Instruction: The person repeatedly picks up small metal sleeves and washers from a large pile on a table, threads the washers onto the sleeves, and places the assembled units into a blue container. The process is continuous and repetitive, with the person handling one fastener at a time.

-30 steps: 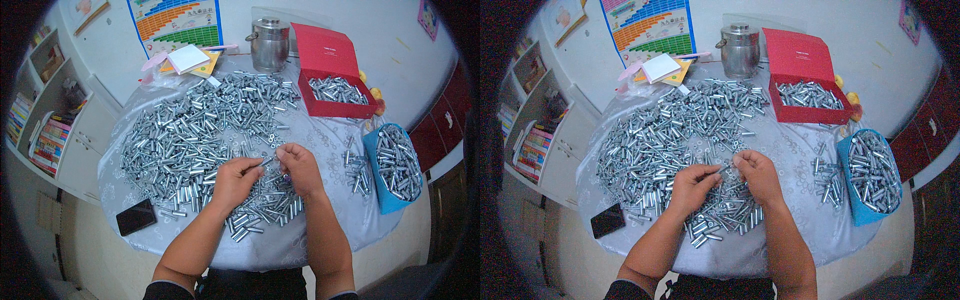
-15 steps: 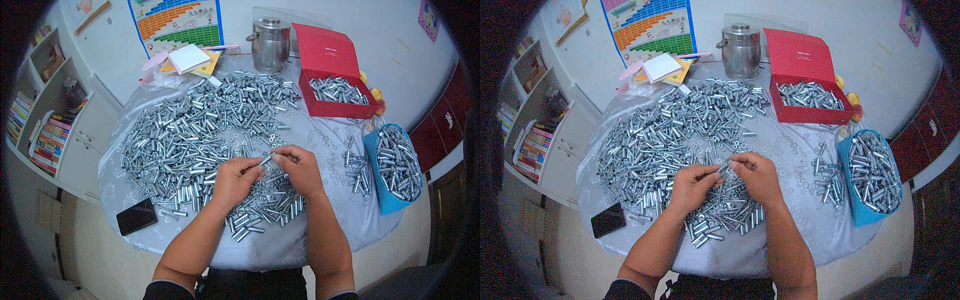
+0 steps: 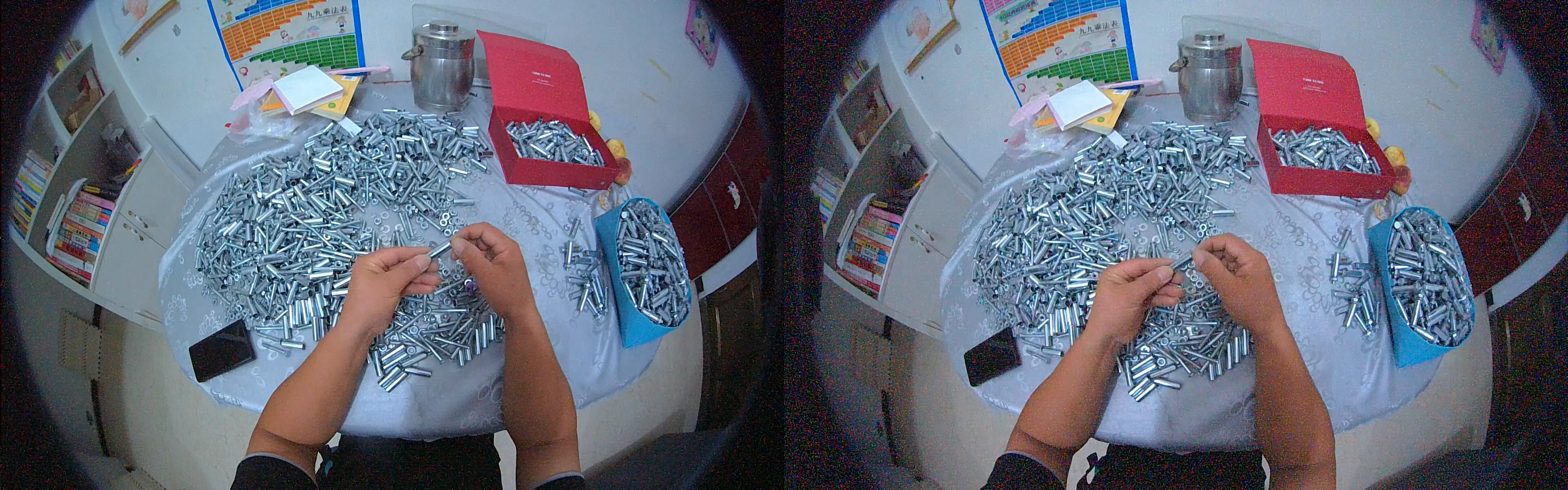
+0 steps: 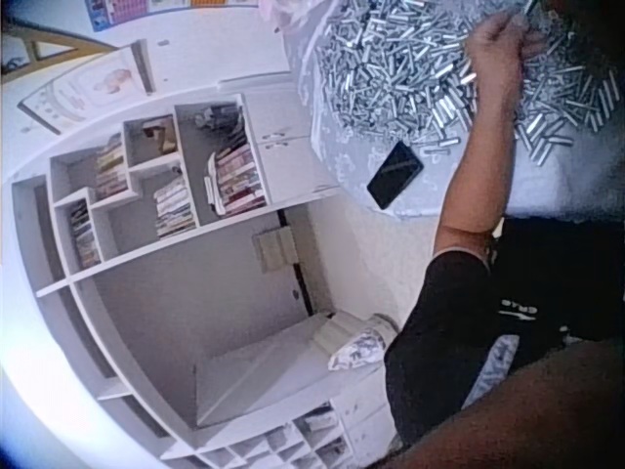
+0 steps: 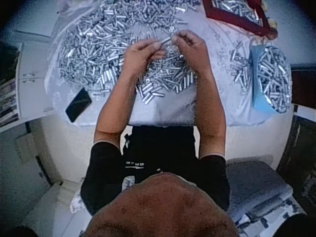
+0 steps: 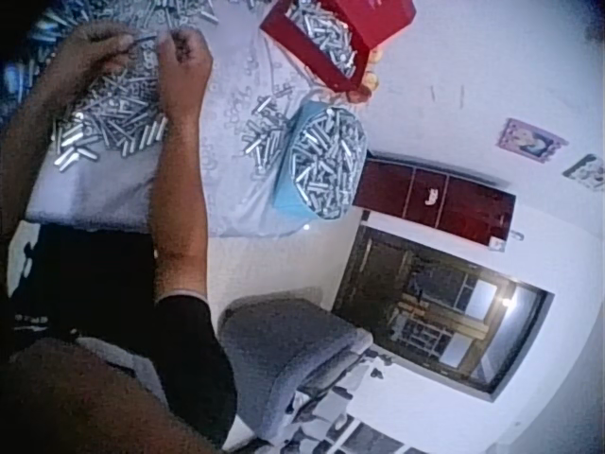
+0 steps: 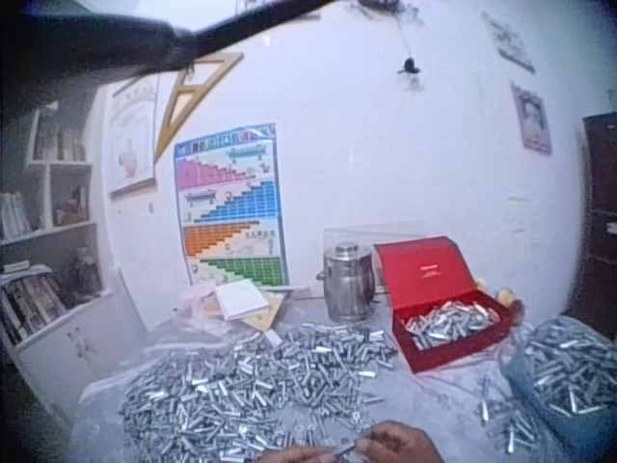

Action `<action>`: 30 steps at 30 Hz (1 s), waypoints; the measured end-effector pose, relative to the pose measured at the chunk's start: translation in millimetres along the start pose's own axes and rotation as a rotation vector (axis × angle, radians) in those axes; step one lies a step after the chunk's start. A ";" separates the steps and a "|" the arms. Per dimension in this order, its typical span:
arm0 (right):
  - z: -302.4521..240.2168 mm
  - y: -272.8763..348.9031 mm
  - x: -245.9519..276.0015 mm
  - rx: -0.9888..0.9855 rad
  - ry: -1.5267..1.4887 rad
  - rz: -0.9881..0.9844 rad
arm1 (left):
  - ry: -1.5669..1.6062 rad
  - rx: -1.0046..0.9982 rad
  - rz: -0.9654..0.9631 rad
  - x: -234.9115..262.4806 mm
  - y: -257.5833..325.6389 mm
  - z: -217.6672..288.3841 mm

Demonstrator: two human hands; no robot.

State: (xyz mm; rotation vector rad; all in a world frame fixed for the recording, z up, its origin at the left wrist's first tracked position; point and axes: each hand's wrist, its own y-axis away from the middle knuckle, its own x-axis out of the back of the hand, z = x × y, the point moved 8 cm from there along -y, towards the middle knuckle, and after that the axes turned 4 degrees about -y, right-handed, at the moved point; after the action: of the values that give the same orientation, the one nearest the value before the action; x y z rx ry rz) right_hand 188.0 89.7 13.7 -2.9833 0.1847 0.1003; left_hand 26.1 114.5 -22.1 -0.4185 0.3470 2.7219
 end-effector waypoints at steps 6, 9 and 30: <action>-3.5 -1.1 16.0 0.035 0.220 0.096 | 0.113 0.015 0.013 1.6 -2.0 -4.4; 3.3 -3.4 23.8 0.189 0.571 0.076 | 0.154 -0.013 0.034 5.3 -3.0 -3.1; 28.7 -8.9 24.1 0.030 0.547 0.021 | 0.121 -0.021 0.055 8.4 -3.7 -2.1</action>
State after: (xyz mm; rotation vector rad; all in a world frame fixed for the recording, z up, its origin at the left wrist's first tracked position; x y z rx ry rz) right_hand 211.3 100.0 -15.1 -2.9026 0.2722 -0.7112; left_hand 20.6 119.9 -27.5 -0.5891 0.3669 2.7625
